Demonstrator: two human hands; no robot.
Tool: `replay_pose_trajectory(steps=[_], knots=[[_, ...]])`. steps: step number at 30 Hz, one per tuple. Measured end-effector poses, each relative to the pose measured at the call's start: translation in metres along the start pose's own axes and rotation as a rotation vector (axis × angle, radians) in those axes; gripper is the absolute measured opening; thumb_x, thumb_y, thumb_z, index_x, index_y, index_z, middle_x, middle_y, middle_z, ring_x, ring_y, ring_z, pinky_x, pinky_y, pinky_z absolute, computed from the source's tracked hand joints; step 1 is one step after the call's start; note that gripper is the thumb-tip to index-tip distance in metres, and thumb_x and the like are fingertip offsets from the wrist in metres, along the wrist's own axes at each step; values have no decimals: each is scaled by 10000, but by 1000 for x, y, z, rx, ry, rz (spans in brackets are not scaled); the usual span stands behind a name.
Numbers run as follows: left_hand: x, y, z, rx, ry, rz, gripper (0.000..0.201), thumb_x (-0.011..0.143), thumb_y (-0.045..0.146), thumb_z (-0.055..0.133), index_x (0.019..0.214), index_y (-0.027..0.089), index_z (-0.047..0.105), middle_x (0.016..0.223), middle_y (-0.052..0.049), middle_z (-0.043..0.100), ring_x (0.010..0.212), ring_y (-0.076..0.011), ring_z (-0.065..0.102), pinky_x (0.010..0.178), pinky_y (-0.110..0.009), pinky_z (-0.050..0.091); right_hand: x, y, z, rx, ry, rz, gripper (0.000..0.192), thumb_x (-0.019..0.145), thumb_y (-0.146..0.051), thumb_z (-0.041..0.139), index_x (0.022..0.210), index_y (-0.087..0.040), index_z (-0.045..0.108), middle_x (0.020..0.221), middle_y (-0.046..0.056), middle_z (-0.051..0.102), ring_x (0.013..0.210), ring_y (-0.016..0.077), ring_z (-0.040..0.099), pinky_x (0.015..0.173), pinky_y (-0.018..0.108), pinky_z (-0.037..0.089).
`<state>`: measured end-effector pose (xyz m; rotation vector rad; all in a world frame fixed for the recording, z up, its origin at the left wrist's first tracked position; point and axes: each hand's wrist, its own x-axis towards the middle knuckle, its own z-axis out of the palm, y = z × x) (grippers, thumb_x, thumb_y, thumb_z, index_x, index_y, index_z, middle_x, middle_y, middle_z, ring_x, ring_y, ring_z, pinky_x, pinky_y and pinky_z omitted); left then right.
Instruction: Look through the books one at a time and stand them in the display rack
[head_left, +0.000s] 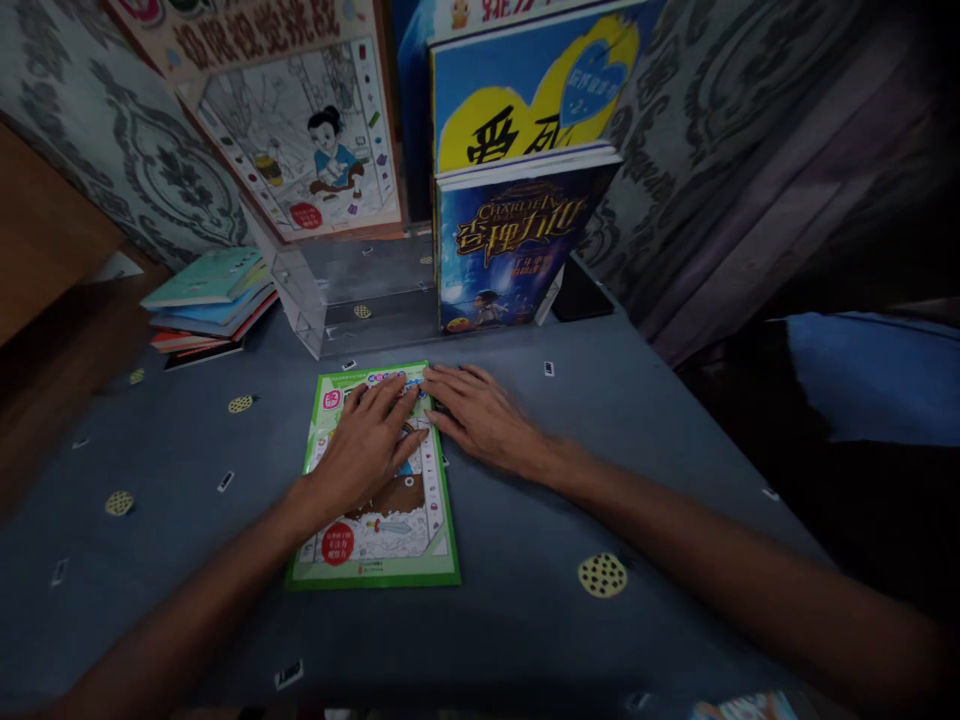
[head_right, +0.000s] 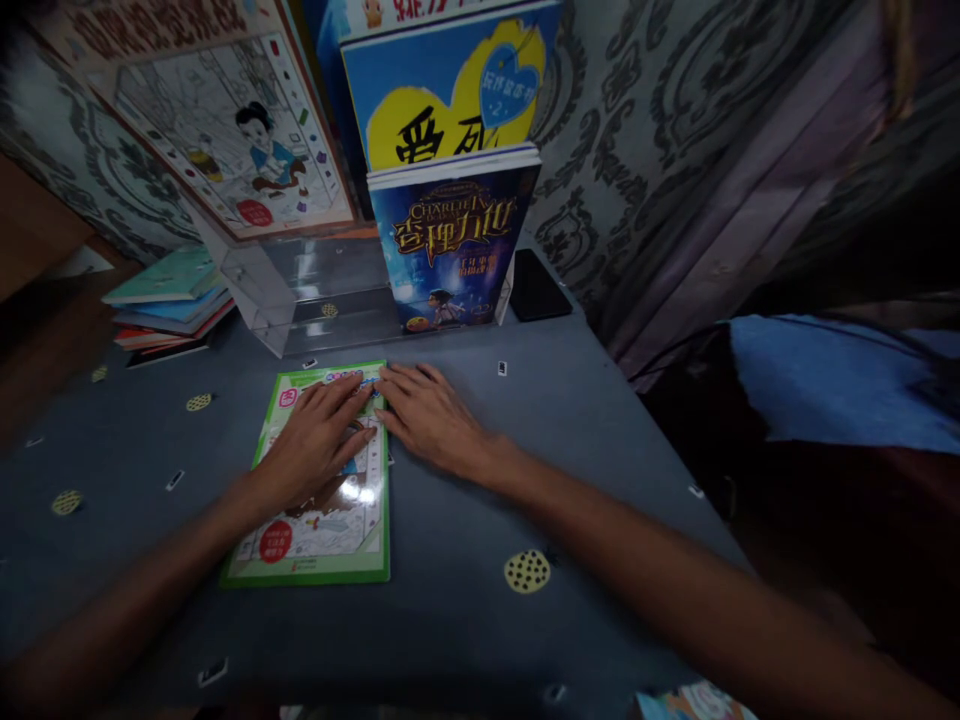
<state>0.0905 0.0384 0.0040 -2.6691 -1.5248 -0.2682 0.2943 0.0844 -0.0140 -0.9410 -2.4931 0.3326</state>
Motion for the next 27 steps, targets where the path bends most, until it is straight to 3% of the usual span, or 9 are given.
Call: replay_pose_trajectory(steps=[3,7,9,13,19,27], knots=[[-6,5,-9,-9,-83,70,602,1029,545,365,1468,141,450,1564,-187,439,1479,-322,367,1211,-573,261,0,1,0,7,9,4,364,1027,-270,468,1345,-149,597,1424,173,610,1380,280,523,1156,538,381],[-22,11,-25,-56,-290,255,963,868,806,418,1563,152,287,1630,-227,298,1545,-361,205,1214,-626,201,-1,4,1,12,14,2,357,1049,-299,424,1325,-178,615,1434,144,609,1386,269,517,1143,535,393],[-29,13,-33,-74,-394,283,1070,802,836,500,1595,180,206,1654,-225,226,1556,-377,143,1206,-639,200,0,4,0,19,17,-2,351,1049,-304,425,1315,-188,623,1431,136,613,1377,270,525,1133,538,401],[-37,15,-41,-68,-530,261,1102,795,711,656,1614,212,114,1679,-211,114,1558,-402,71,1183,-687,202,0,4,0,39,23,-4,347,1044,-298,441,1310,-176,627,1423,149,616,1362,272,540,1126,538,410],[-44,18,-45,-54,-492,285,1062,801,493,721,1615,214,99,1685,-188,99,1559,-384,-2,1201,-661,213,1,5,0,74,31,4,369,1048,-305,428,1360,-204,599,1421,142,619,1358,270,544,1130,562,402],[-31,21,-57,-24,-582,298,940,810,344,663,1596,161,182,1681,-195,71,1556,-383,0,1209,-642,217,1,3,-5,74,18,7,383,1046,-287,437,1392,-203,579,1438,142,606,1357,269,542,1129,531,409]])
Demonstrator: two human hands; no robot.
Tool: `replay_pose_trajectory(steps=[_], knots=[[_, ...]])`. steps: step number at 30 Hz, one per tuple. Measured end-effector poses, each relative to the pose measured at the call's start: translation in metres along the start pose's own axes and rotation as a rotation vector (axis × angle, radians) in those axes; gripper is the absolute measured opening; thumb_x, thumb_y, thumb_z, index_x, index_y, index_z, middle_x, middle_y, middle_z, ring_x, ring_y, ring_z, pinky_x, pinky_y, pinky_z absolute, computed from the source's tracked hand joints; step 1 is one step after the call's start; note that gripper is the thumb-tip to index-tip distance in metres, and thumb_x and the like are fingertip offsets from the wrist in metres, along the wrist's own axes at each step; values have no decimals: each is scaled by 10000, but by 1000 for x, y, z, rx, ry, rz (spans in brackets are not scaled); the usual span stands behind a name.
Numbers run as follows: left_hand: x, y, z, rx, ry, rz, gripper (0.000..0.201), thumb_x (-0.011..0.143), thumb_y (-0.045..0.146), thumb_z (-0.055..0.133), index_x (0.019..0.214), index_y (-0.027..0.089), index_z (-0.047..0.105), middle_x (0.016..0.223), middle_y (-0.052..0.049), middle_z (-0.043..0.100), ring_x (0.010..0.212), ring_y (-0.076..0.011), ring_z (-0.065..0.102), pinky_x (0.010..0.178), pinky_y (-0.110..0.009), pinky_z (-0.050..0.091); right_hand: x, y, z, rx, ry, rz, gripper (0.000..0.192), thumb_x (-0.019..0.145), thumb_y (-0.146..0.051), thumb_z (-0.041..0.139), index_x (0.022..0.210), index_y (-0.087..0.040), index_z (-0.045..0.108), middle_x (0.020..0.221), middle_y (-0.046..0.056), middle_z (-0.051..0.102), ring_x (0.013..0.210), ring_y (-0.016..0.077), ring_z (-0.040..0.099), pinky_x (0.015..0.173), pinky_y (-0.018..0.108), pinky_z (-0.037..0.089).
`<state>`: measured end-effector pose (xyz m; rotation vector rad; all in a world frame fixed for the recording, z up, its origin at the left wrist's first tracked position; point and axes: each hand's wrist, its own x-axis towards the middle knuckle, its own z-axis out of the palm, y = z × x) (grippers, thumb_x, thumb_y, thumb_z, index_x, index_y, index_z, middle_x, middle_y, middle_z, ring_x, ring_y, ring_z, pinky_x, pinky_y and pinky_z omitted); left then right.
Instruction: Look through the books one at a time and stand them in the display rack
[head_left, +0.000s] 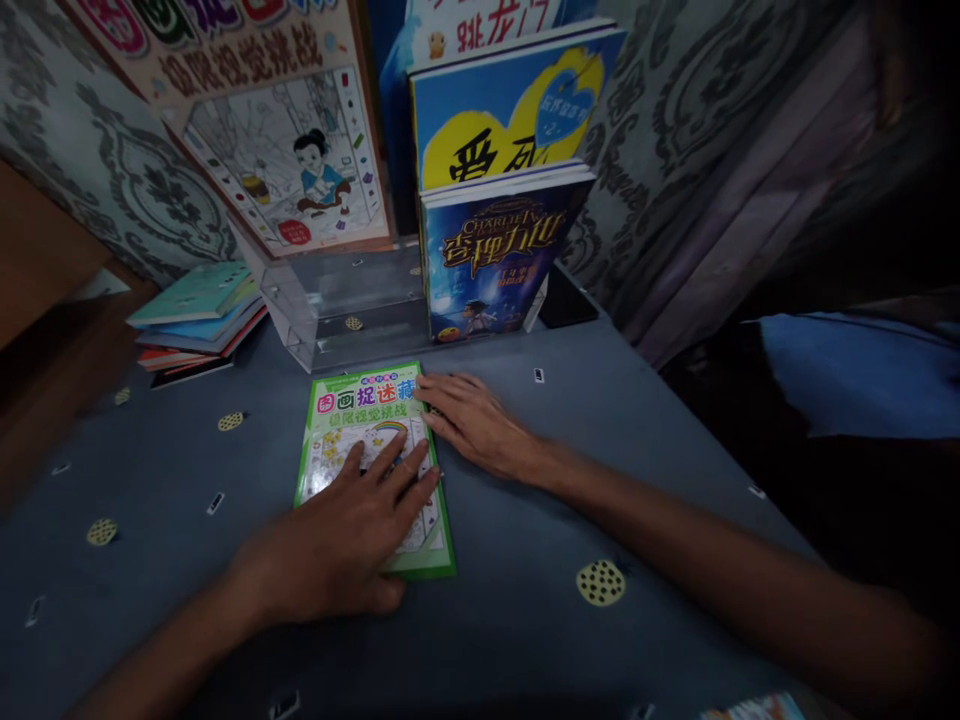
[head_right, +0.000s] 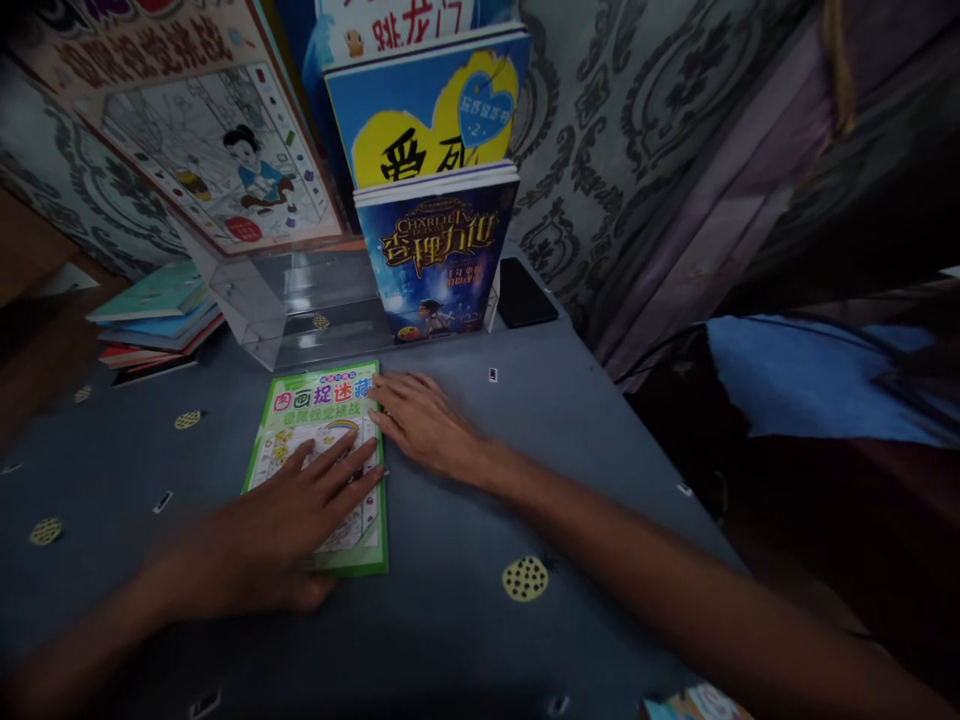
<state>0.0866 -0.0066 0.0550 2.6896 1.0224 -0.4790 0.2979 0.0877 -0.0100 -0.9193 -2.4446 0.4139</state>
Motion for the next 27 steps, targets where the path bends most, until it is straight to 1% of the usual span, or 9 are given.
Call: replay_pose_trajectory(steps=[7,10,12,14,17,20,22,25,27], knots=[[3,-12,-1,20,53,9,859,837,320,620,1586,217,212,1678,-159,182,1559,-347,119,1218,-590,240,-1,1,1,9,20,7,372,1049,-296,422,1344,-167,607,1417,154,620,1352,265,545,1130,527,414],[5,-15,2,39,99,1,821,850,313,608,1578,222,241,1671,-151,220,1552,-344,165,1216,-576,260,0,2,1,29,27,9,362,1046,-292,422,1340,-192,610,1413,138,626,1358,257,541,1135,530,407],[6,-16,4,53,129,3,790,853,322,610,1565,216,283,1663,-147,253,1546,-344,195,1209,-567,284,1,3,1,42,21,9,360,1047,-299,419,1335,-207,614,1411,130,628,1360,252,539,1135,525,407],[5,-16,5,66,150,6,752,856,324,615,1544,204,335,1646,-143,305,1536,-340,239,1199,-555,318,2,5,1,60,13,9,370,1050,-306,408,1328,-185,620,1406,140,629,1367,255,529,1138,519,401],[4,-13,6,83,175,18,678,863,309,620,1498,175,423,1602,-147,397,1500,-344,335,1167,-534,391,2,5,1,107,10,13,363,1045,-297,413,1308,-185,637,1369,124,655,1358,259,530,1147,513,388],[1,-7,9,102,252,22,556,893,277,588,1430,155,511,1535,-145,499,1443,-332,440,1122,-506,465,-1,2,0,178,13,3,343,1036,-281,422,1274,-222,661,1298,84,691,1299,252,563,1125,502,409],[-2,-3,14,113,330,18,468,920,253,554,1377,154,563,1482,-132,561,1402,-309,497,1104,-478,496,-6,-4,-2,226,12,-7,342,1034,-276,418,1250,-210,675,1261,86,698,1248,247,585,1095,482,436],[-6,2,21,107,435,18,373,962,246,514,1313,166,613,1426,-106,617,1368,-280,539,1096,-448,518,-17,-15,-7,307,2,-25,332,1031,-270,425,1202,-185,697,1193,98,705,1147,230,622,1029,435,484],[-9,2,22,88,473,27,343,991,266,496,1294,172,626,1396,-94,642,1358,-270,551,1086,-441,532,-26,-22,-11,372,-9,-46,311,1026,-253,441,1170,-178,707,1131,97,714,1076,216,642,983,403,505]])
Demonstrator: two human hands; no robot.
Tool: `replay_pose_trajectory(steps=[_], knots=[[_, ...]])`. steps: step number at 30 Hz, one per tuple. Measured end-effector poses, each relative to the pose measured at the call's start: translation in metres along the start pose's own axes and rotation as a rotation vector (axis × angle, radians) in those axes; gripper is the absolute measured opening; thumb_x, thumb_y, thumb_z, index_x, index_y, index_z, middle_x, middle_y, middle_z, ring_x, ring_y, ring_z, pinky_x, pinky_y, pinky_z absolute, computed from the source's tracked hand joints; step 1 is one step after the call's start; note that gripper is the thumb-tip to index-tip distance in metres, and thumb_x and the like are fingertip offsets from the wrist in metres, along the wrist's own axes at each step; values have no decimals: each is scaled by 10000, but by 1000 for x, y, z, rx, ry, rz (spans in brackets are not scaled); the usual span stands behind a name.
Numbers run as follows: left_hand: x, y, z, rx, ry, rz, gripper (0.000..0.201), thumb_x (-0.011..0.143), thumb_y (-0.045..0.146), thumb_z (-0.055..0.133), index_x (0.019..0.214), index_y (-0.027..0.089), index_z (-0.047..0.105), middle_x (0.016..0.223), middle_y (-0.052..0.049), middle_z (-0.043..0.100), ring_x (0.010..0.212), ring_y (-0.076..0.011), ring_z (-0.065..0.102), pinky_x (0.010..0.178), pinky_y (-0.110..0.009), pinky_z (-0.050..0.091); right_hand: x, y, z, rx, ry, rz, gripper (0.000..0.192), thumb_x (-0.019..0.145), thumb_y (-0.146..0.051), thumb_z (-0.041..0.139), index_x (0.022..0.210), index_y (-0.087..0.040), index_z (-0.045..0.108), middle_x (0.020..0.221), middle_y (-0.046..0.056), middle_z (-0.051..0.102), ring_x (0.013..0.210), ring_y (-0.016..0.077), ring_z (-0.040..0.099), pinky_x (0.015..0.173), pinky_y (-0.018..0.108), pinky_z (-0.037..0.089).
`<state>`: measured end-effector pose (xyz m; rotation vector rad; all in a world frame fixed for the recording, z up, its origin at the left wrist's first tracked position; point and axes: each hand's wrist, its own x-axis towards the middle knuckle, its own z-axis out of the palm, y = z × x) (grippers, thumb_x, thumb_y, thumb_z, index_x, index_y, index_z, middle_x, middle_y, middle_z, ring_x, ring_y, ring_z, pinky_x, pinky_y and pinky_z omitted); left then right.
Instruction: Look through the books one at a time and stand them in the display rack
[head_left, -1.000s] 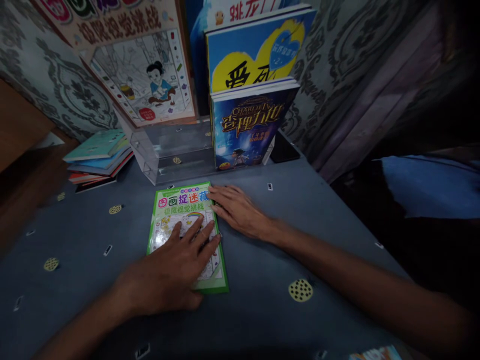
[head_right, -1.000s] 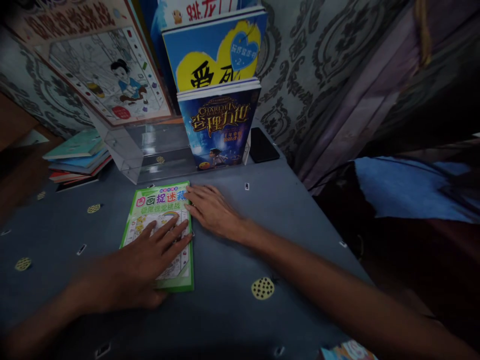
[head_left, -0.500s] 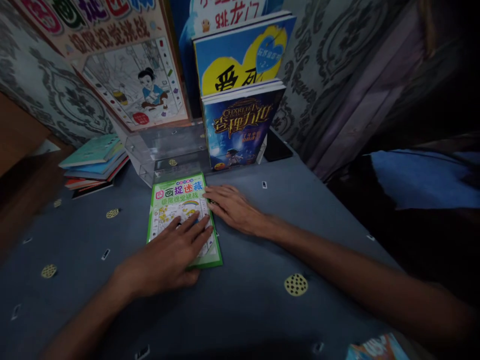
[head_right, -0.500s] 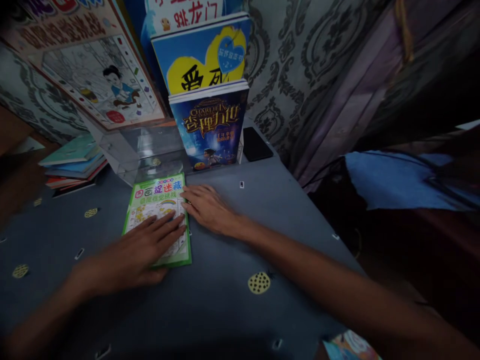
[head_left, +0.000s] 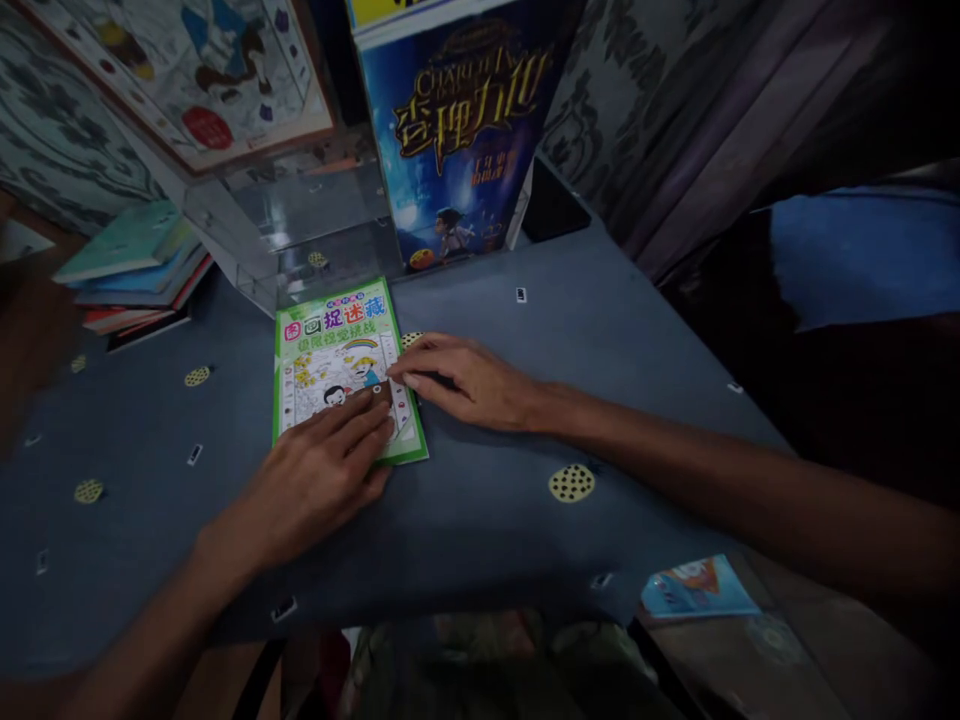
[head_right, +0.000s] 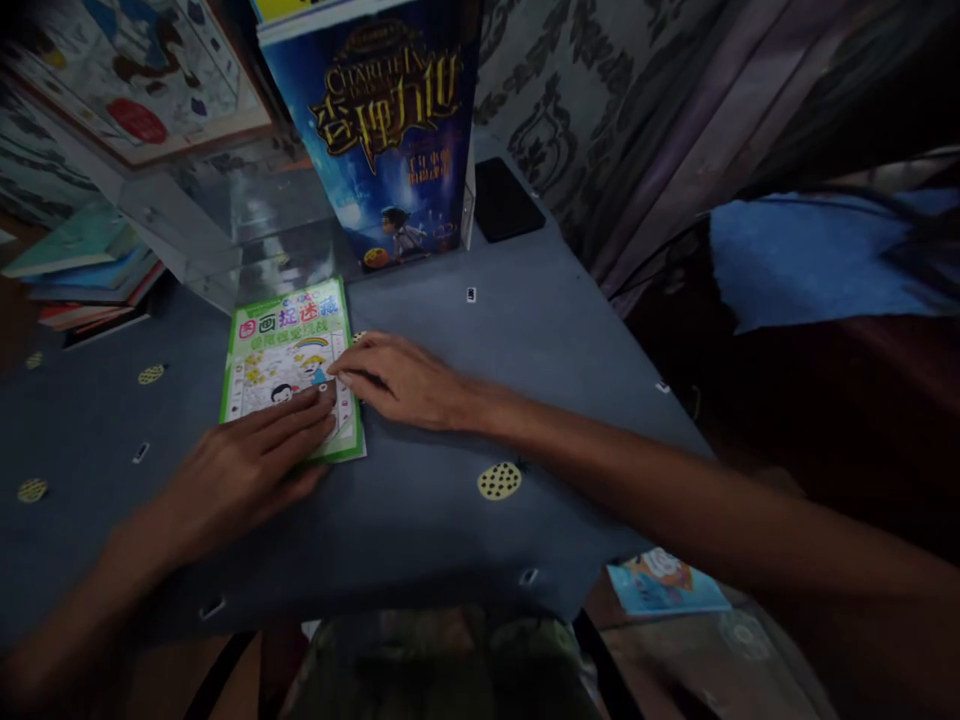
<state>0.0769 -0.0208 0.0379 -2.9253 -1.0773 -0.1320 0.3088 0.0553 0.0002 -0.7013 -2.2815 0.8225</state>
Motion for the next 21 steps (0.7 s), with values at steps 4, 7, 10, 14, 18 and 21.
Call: replay_pose_trajectory(steps=[4,7,10,14,18,21], knots=[[1,-3,-7,-28,6,41,331,1023,307,479,1279,168,636,1380,-91,655,1348,-264,562,1064,-430,556,-15,-13,0,87,-18,-20,269,1014,-223,477,1121,-168,718,1025,85,730,957,194,664,904,359,520],[3,-4,-12,-50,35,74,320,1033,293,457,1247,170,660,1355,-86,673,1329,-258,580,1059,-428,564,-20,-17,0,130,-5,-43,247,1002,-204,496,1096,-161,720,967,76,735,883,177,664,853,333,521],[3,-3,-12,-70,50,70,318,1033,260,444,1229,165,676,1308,-84,701,1310,-260,597,1056,-441,566,-22,-19,1,139,8,-43,242,995,-198,504,1078,-145,724,905,71,726,806,165,656,792,313,522],[1,0,-6,-42,63,53,316,1030,258,448,1228,168,677,1326,-88,690,1324,-271,584,1042,-452,574,-25,-22,3,129,-2,-41,228,989,-198,512,1048,-154,728,895,63,724,795,153,660,750,292,537],[-1,5,1,9,109,34,294,1015,206,461,1207,155,678,1292,-100,706,1313,-274,592,1022,-459,580,-37,-28,8,1,-8,-188,239,999,-184,491,1010,-151,728,926,88,747,935,185,674,840,330,569],[-1,7,3,29,118,26,284,1008,199,464,1185,139,679,1263,-112,716,1303,-280,597,1013,-459,578,-47,-32,10,-160,-18,-318,246,1007,-176,483,1042,-117,718,937,113,762,1030,224,665,905,375,570]])
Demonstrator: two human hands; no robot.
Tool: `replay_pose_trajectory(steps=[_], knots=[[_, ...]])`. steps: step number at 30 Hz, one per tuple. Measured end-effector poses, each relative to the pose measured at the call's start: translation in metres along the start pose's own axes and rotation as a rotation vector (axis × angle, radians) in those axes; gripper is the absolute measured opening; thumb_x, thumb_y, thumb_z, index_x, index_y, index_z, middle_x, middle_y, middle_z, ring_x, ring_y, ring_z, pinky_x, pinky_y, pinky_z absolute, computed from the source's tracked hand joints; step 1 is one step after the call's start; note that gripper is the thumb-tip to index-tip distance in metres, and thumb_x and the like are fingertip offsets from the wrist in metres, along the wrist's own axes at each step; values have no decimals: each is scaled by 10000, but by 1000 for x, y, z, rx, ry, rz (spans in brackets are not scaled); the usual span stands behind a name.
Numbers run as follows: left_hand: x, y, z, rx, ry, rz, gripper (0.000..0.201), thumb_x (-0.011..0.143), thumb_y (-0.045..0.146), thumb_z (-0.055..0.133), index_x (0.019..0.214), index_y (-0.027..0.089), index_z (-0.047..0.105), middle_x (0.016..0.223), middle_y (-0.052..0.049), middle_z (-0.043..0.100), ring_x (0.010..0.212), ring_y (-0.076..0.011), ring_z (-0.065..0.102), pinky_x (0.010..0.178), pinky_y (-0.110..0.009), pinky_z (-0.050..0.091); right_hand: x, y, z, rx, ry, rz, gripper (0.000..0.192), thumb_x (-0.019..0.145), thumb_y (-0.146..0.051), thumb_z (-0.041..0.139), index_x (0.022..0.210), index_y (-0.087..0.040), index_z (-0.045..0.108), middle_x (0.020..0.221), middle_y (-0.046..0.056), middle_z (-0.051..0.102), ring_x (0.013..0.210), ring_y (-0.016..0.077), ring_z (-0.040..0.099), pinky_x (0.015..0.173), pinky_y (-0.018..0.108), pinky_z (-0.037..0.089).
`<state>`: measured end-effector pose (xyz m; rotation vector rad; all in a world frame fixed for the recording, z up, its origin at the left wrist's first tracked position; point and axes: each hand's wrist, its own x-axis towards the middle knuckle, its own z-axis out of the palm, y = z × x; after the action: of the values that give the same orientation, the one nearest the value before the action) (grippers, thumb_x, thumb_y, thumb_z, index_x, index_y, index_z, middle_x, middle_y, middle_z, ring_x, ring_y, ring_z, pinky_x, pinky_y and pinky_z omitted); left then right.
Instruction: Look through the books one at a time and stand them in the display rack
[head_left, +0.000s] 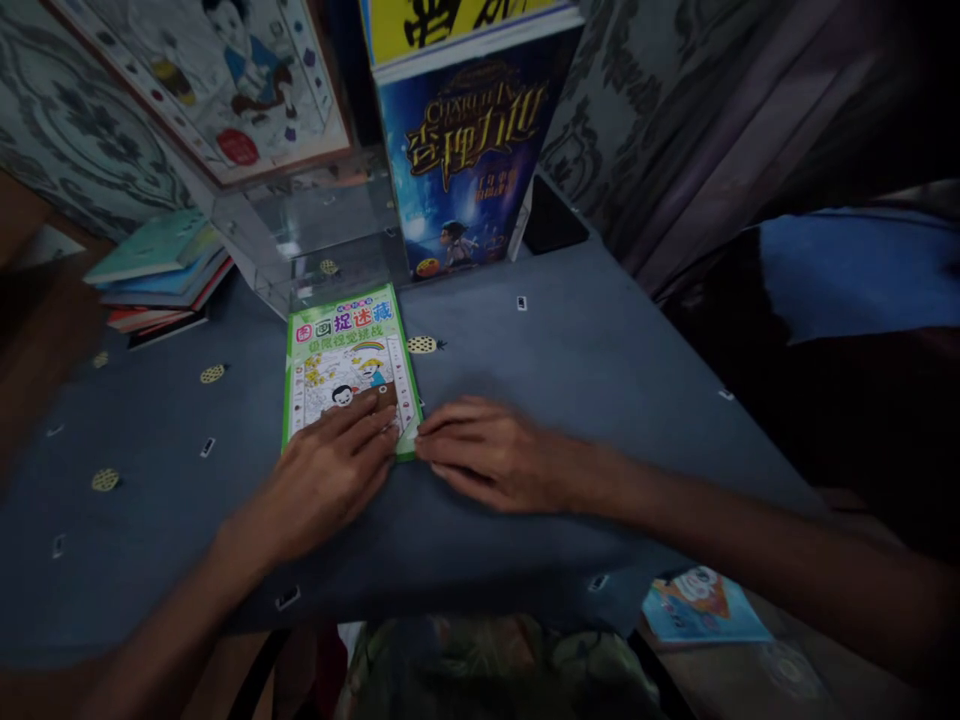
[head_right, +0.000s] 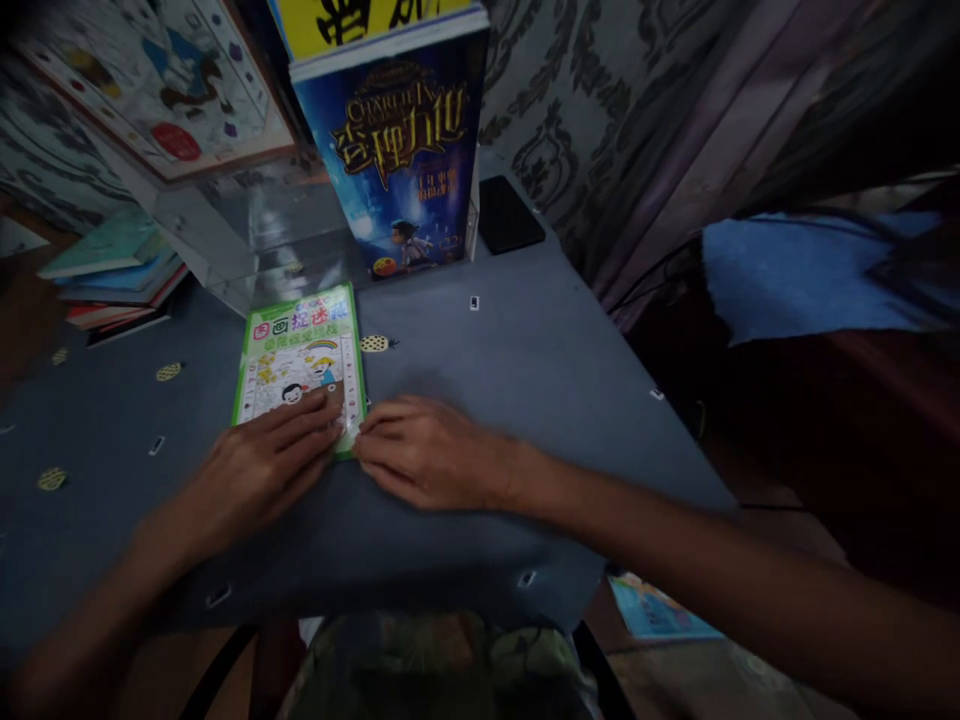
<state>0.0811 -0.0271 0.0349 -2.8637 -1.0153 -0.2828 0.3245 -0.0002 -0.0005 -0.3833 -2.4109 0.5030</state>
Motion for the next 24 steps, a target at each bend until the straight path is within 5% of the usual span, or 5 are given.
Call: replay_pose_trajectory(steps=[7,17,24], knots=[[20,-13,8,6,-41,-64,314,1008,231,466,1265,148,626,1299,-119,685,1196,-256,647,1019,-445,554,0,-7,-3,-47,-24,-14,233,997,-172,503,1030,-113,727,954,102,779,1045,229,664,913,370,581],[96,-90,38,62,-112,-217,452,1007,353,458,1355,88,571,1453,-177,568,1314,-314,556,1106,-477,447,-1,-6,-2,14,-24,3,197,971,-178,548,961,-132,739,935,114,779,1046,225,667,918,368,575],[92,-104,46,-32,-74,-215,495,1019,413,412,1413,135,525,1496,-152,538,1364,-294,520,1135,-489,408,1,-4,-4,71,-23,28,211,995,-180,519,997,-127,723,959,106,775,1023,217,660,899,373,582]])
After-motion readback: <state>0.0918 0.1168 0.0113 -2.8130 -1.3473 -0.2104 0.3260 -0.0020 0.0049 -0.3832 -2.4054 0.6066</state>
